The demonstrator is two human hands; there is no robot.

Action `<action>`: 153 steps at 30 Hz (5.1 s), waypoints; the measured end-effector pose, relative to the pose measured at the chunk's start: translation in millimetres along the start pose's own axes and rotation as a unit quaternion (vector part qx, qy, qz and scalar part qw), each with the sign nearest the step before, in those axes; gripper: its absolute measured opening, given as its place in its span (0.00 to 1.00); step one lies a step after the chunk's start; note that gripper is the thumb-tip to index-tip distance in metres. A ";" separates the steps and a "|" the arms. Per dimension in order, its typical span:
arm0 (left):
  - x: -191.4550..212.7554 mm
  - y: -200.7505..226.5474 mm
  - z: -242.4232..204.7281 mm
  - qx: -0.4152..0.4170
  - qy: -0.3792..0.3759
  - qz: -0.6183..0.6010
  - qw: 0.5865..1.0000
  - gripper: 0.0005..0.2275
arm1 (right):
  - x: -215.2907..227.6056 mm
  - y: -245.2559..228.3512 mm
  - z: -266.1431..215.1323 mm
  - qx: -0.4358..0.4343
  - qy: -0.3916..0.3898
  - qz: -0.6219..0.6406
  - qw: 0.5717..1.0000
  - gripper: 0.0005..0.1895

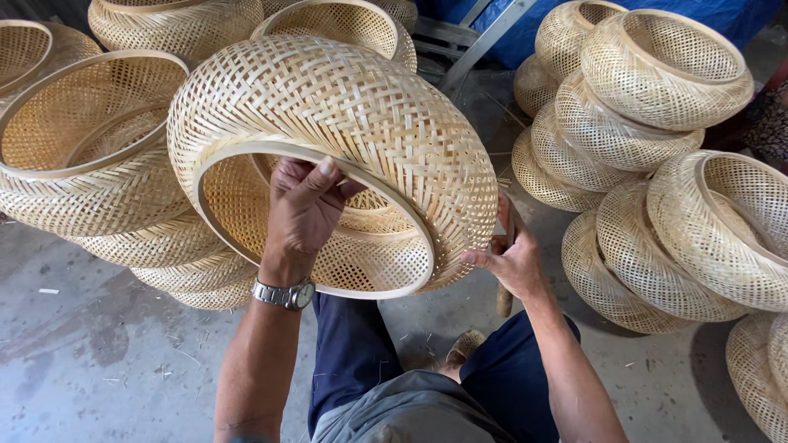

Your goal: The person uses a small knife to trim and smooth the rim of a woven bamboo basket. They rotate the basket to work on different sections of the edge, then place it aside and pick up another basket to repeat the process.

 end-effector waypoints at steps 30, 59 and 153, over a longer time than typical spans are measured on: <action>-6.4 -44.9 -3.3 0.008 0.015 0.016 1.000 0.10 | 9.9 -114.1 66.7 0.045 -0.153 -0.555 0.817 0.32; -20.7 -46.3 -9.4 -0.054 0.048 0.042 0.997 0.15 | -55.5 -156.0 98.8 0.073 -0.210 -0.547 0.807 0.38; -23.0 -29.2 -19.2 -0.073 0.112 0.056 0.990 0.15 | -49.5 -169.8 132.4 0.143 -0.304 -0.620 0.709 0.40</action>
Point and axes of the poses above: each hand's wrist, its own z-axis towards the middle knuckle, its own x-axis out of the back of the hand, y = z × x, the point moved 5 cm from there along z, towards the middle knuckle, and after that the axes turned 10 degrees about -y, right-handed, at the moved point
